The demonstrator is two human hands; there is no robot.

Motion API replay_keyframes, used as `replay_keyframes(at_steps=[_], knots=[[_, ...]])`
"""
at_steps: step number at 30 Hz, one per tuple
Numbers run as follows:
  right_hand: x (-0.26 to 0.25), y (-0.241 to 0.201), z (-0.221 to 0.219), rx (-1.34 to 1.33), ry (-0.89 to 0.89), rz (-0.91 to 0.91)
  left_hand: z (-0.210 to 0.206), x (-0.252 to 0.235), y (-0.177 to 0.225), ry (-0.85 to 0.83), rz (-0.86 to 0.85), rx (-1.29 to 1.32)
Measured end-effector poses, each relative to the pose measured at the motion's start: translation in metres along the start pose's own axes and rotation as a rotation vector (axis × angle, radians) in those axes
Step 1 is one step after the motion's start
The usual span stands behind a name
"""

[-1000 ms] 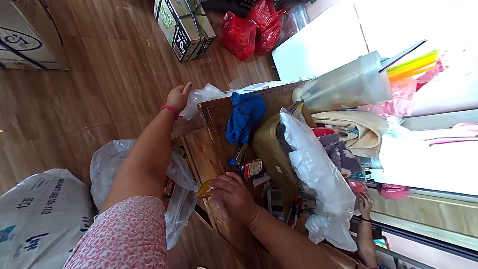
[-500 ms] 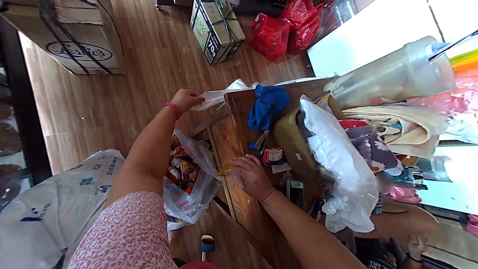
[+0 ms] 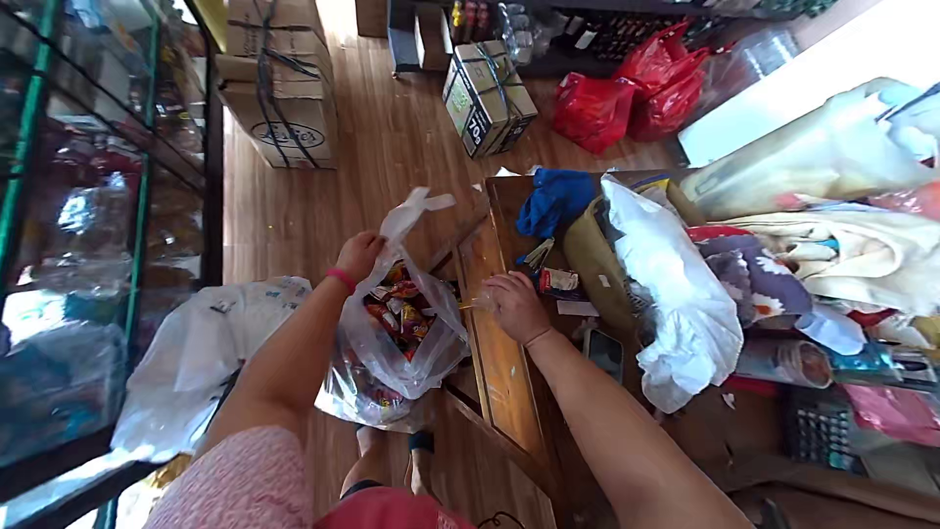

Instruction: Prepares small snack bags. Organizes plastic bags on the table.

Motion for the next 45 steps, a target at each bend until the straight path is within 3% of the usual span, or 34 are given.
replay_keyframes(at_steps=[3, 5, 8, 11, 16, 19, 21, 23, 25, 27, 29, 30, 32, 35, 37, 41, 45], knots=[[0.0, -0.004, -0.003, -0.014, -0.073, -0.005, 0.057, 0.088, 0.017, 0.224, -0.016, 0.134], [-0.001, -0.02, 0.003, -0.111, -0.127, -0.105, 0.083, 0.144, 0.04, 0.34, -0.074, 0.187], [-0.006, -0.085, 0.044, -0.419, -0.065, -0.262, 0.108, 0.222, 0.082, 0.487, -0.325, 0.231], [-0.011, -0.155, 0.095, -0.776, 0.013, -0.143, 0.111, 0.293, 0.119, 0.528, -0.505, 0.172], [-0.003, -0.266, 0.139, -1.407, -0.303, 0.001, 0.1, 0.387, 0.164, 0.57, -0.724, 0.013], [0.018, -0.305, 0.143, -1.531, -0.451, 0.021, 0.095, 0.428, 0.168, 0.563, -0.844, -0.138], [0.029, -0.321, 0.147, -1.463, -0.42, 0.02, 0.096, 0.45, 0.165, 0.549, -0.892, -0.259], [0.035, -0.335, 0.154, -1.404, -0.353, 0.062, 0.101, 0.467, 0.157, 0.483, -0.87, -0.302], [0.04, -0.349, 0.168, -1.281, -0.272, 0.218, 0.116, 0.483, 0.142, 0.433, -0.717, -0.202], [0.046, -0.372, 0.186, -1.027, -0.21, 0.441, 0.15, 0.506, 0.131, 0.614, -0.634, -0.042], [0.054, -0.399, 0.194, -0.843, -0.247, 0.577, 0.199, 0.532, 0.135, 0.885, -0.655, 0.047], [0.056, -0.413, 0.196, -0.794, -0.274, 0.617, 0.224, 0.542, 0.144, 0.94, -0.691, 0.054], [0.056, -0.437, 0.199, -0.756, -0.306, 0.705, 0.264, 0.549, 0.166, 0.832, -0.678, -0.028], [0.049, -0.467, 0.194, -0.778, -0.342, 0.738, 0.292, 0.543, 0.181, 0.418, -0.443, -0.242], [0.044, -0.483, 0.187, -0.8, -0.367, 0.735, 0.301, 0.539, 0.177, 0.261, -0.322, -0.303], [0.036, -0.504, 0.176, -0.922, -0.419, 0.659, 0.319, 0.541, 0.157, 0.206, -0.249, -0.29], [0.019, -0.515, 0.164, -0.984, -0.437, 0.649, 0.34, 0.548, 0.135, 0.333, -0.216, -0.099]])
Point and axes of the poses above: each hand's wrist, its own x-axis away from the middle knuckle, its own z-axis out of the back of the hand, y = z × x, the point moved 7 cm from there along -x, towards the middle knuckle, and after that the axes turned 8 degrees about y, right-handed, at the moved point
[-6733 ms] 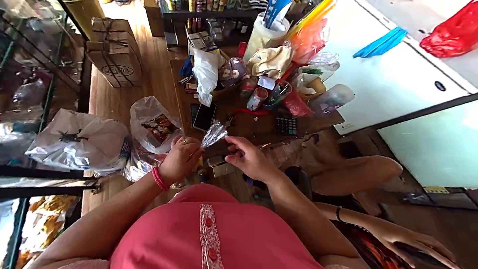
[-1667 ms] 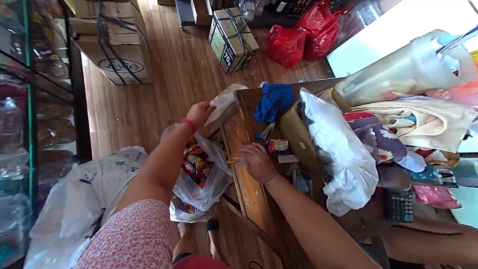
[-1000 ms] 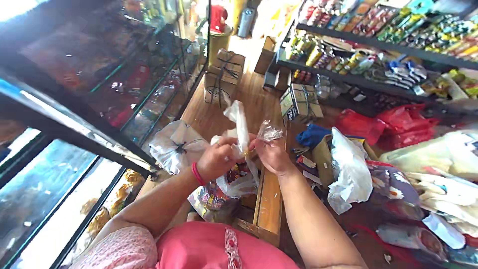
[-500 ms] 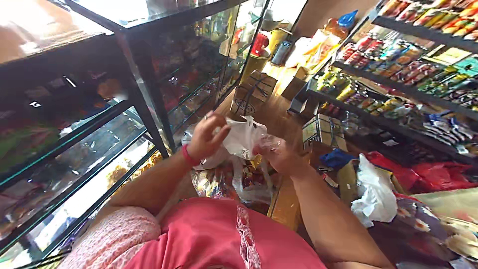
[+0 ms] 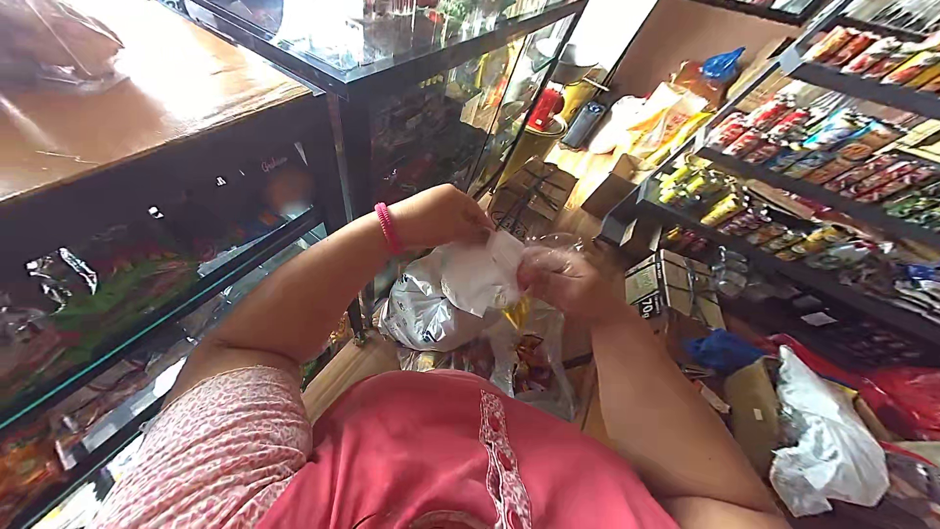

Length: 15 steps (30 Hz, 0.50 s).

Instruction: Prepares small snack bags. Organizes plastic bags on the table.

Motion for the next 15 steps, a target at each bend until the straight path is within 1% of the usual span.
replay_keyframes(at_steps=[2, 4, 6, 7, 9, 11, 12, 14, 15], knots=[[-0.008, 0.006, 0.005, 0.021, 0.096, -0.006, 0.013, 0.002, -0.018, 0.119, 0.06, 0.026], [-0.011, 0.009, 0.015, 0.002, 0.239, -0.023, 0.03, 0.002, -0.042, 0.268, 0.147, -0.012], [-0.013, 0.0, 0.022, 0.04, 0.36, -0.031, 0.047, 0.003, -0.067, 0.409, 0.237, -0.067], [-0.015, -0.008, 0.022, 0.076, 0.397, -0.023, 0.054, 0.005, -0.079, 0.469, 0.269, -0.092], [-0.019, -0.023, 0.013, 0.173, 0.393, -0.013, 0.06, 0.01, -0.095, 0.551, 0.299, -0.083], [-0.027, -0.028, -0.004, 0.21, 0.328, -0.069, 0.053, 0.015, -0.096, 0.59, 0.294, 0.056], [-0.032, -0.026, -0.016, 0.18, 0.288, -0.13, 0.045, 0.017, -0.091, 0.579, 0.283, 0.169], [-0.044, -0.017, -0.04, 0.079, 0.24, -0.28, 0.024, 0.022, -0.077, 0.489, 0.259, 0.412], [-0.051, -0.013, -0.05, 0.022, 0.256, -0.344, 0.015, 0.02, -0.075, 0.448, 0.258, 0.507]])
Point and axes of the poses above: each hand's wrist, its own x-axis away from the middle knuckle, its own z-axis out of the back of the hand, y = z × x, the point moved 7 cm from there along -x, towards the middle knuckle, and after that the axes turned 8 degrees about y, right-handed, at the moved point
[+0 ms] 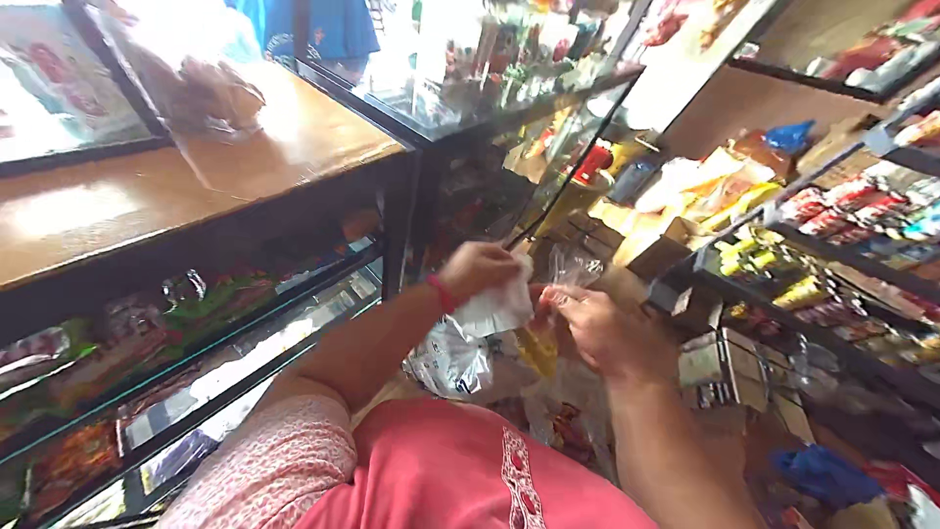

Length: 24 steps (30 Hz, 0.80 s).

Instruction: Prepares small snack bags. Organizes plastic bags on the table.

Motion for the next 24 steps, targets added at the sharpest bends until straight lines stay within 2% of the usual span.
replay_keyframes(at_steps=[2, 4, 9, 12, 16, 20, 24], knots=[[-0.006, 0.0, -0.015, -0.069, 0.047, -0.079, -0.011, 0.001, -0.002, -0.064, 0.032, 0.064], [-0.011, -0.002, -0.022, -0.116, 0.061, -0.089, -0.006, 0.0, -0.003, -0.052, 0.048, 0.07], [-0.012, -0.019, -0.018, -0.109, 0.02, -0.027, 0.032, -0.004, -0.014, 0.099, 0.104, 0.18], [-0.02, -0.03, -0.017, -0.095, 0.008, 0.045, 0.042, -0.002, -0.012, 0.106, 0.119, 0.226], [-0.019, -0.039, -0.025, -0.029, -0.027, 0.038, 0.036, 0.007, -0.01, 0.099, 0.086, 0.248], [-0.017, -0.043, -0.032, -0.109, -0.094, 0.008, 0.035, 0.014, 0.0, 0.089, -0.011, 0.181], [-0.014, -0.044, -0.043, -0.135, -0.143, -0.026, 0.027, 0.022, 0.003, -0.02, -0.053, 0.152]])
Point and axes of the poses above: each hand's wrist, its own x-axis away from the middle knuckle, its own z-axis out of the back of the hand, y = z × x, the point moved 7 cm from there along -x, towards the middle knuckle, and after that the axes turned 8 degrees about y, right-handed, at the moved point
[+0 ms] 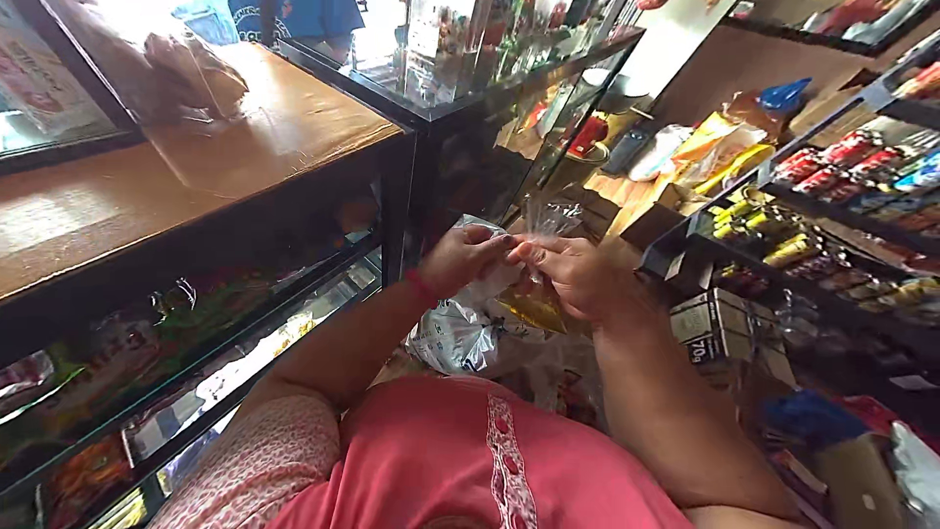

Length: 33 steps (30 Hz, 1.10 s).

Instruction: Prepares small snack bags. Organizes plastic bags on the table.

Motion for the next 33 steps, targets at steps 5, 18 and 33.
replay_keyframes(at_steps=[5, 18, 33], knots=[[-0.005, 0.008, -0.002, 0.043, 0.025, 0.069, -0.001, 0.004, -0.012, -0.02, -0.026, 0.032], [0.004, 0.012, 0.044, -0.194, 0.288, 0.065, 0.022, -0.018, -0.027, 0.215, 0.103, 0.524], [0.006, 0.018, 0.024, -0.021, 0.05, -0.154, -0.007, -0.004, -0.016, 0.077, -0.02, 0.287]])
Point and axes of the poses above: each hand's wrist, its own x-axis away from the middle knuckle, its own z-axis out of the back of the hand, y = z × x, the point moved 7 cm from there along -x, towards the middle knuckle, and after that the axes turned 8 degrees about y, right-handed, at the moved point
